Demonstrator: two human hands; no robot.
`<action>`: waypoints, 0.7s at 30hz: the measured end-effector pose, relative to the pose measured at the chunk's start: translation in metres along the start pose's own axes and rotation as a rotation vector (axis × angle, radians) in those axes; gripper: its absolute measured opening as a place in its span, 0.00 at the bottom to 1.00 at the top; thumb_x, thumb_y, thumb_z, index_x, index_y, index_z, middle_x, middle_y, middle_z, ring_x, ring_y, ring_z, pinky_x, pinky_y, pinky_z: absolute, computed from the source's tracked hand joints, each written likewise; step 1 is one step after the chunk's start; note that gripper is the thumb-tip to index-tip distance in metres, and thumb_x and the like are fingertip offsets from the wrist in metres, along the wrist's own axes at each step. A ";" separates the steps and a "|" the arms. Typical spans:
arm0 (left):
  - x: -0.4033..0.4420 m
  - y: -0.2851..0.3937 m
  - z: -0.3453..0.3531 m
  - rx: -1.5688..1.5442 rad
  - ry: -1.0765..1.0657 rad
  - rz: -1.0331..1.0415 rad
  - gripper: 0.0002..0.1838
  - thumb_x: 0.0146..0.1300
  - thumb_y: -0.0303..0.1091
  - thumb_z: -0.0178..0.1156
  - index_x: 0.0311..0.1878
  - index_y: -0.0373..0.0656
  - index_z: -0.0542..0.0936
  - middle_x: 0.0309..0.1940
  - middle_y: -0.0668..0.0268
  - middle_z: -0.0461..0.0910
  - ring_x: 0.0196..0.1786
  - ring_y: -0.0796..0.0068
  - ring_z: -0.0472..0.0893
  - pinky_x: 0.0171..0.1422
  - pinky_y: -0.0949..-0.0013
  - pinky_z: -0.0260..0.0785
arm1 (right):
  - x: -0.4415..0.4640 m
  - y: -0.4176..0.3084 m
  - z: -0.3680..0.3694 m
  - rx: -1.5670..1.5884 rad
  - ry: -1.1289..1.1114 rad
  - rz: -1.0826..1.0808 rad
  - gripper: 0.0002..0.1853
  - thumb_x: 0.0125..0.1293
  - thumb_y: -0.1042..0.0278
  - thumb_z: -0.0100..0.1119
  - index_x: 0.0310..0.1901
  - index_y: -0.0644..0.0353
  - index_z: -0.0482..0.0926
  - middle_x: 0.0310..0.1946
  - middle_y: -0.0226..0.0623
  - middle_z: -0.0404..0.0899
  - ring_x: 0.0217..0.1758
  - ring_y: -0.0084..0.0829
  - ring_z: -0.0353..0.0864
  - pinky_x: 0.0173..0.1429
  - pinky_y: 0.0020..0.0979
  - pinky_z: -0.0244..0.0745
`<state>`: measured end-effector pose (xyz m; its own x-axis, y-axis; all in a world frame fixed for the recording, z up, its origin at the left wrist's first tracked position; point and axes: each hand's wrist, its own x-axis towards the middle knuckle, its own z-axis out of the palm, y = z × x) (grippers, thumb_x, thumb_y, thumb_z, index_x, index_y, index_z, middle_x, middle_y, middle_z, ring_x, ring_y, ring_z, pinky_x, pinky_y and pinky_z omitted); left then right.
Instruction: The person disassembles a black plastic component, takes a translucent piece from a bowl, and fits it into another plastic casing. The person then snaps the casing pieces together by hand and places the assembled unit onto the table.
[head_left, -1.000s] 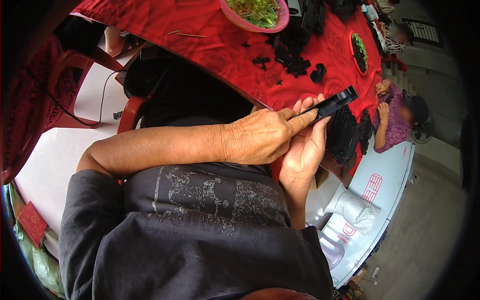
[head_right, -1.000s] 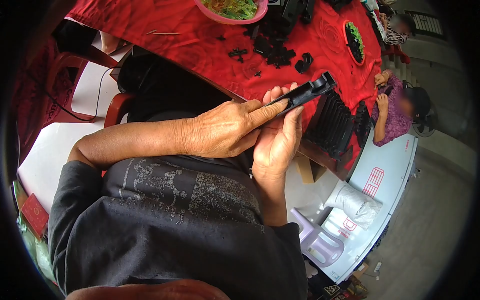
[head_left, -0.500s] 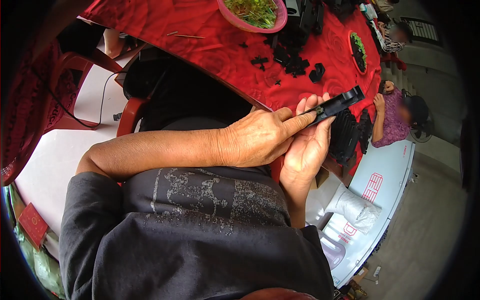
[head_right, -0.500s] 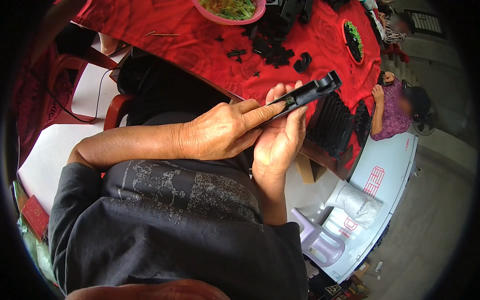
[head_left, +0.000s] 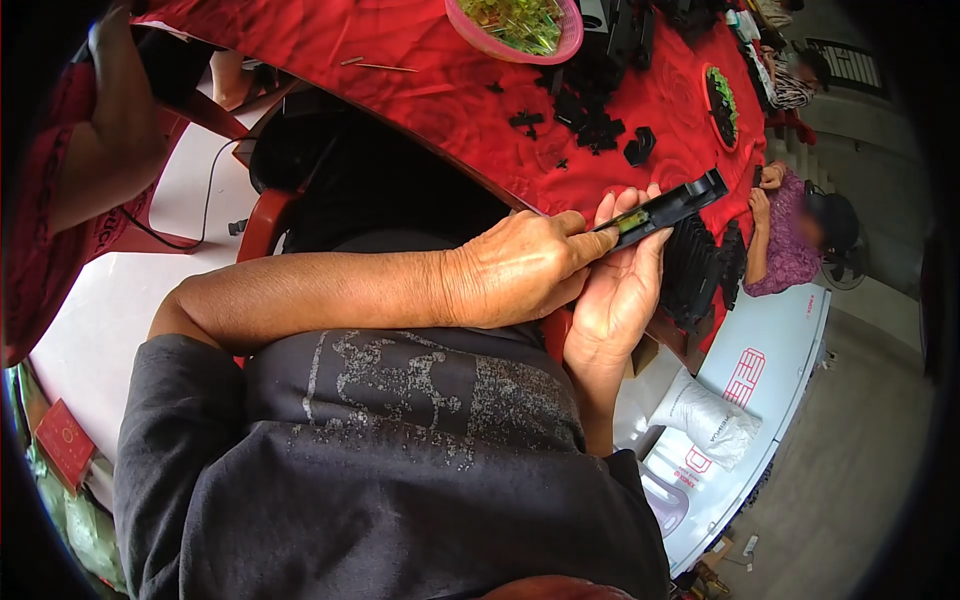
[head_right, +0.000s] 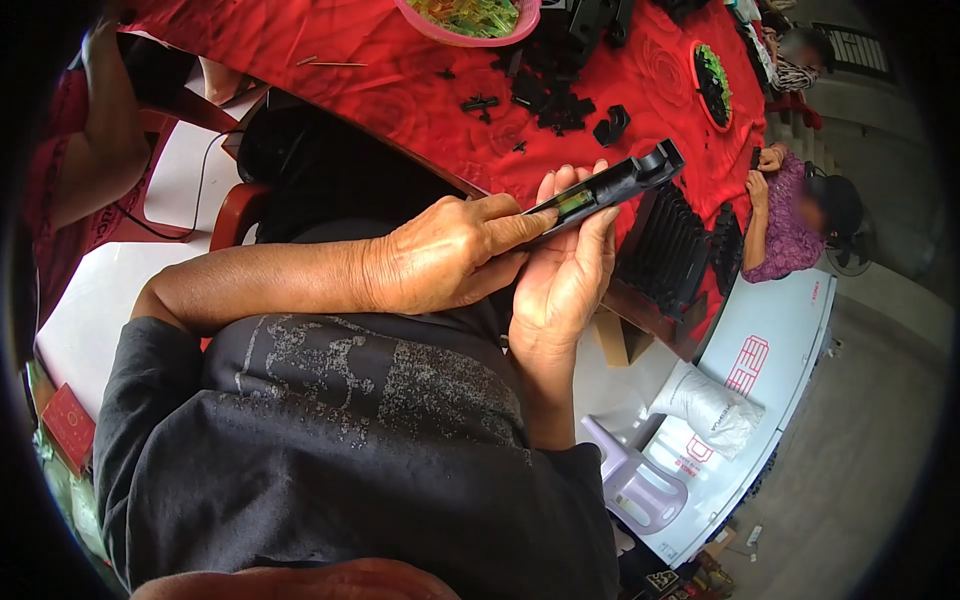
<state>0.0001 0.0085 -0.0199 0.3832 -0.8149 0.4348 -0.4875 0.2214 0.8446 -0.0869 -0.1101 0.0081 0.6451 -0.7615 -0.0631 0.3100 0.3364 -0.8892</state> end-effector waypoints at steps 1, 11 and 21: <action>0.000 0.000 0.000 -0.004 -0.005 -0.004 0.28 0.57 0.25 0.65 0.63 0.36 0.73 0.35 0.53 0.78 0.32 0.49 0.82 0.34 0.55 0.78 | 0.000 0.000 -0.001 -0.002 -0.001 0.005 0.28 0.77 0.55 0.49 0.69 0.66 0.63 0.59 0.44 0.74 0.63 0.35 0.75 0.75 0.41 0.68; 0.003 -0.002 0.005 -0.037 -0.019 -0.004 0.29 0.57 0.26 0.65 0.63 0.35 0.72 0.36 0.52 0.78 0.35 0.49 0.83 0.37 0.54 0.78 | 0.006 -0.003 -0.006 -0.031 -0.014 -0.009 0.27 0.77 0.55 0.49 0.68 0.67 0.64 0.57 0.43 0.75 0.63 0.36 0.76 0.74 0.43 0.69; 0.004 0.003 -0.001 -0.014 -0.020 -0.066 0.39 0.55 0.25 0.62 0.72 0.38 0.62 0.44 0.45 0.78 0.35 0.45 0.83 0.39 0.54 0.79 | 0.008 0.007 -0.004 -0.011 0.029 0.081 0.25 0.76 0.53 0.50 0.65 0.63 0.67 0.57 0.42 0.76 0.62 0.37 0.77 0.70 0.42 0.72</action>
<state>0.0008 0.0058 -0.0153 0.3983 -0.8385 0.3718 -0.4504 0.1743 0.8756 -0.0824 -0.1159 -0.0004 0.6471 -0.7479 -0.1481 0.2502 0.3917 -0.8854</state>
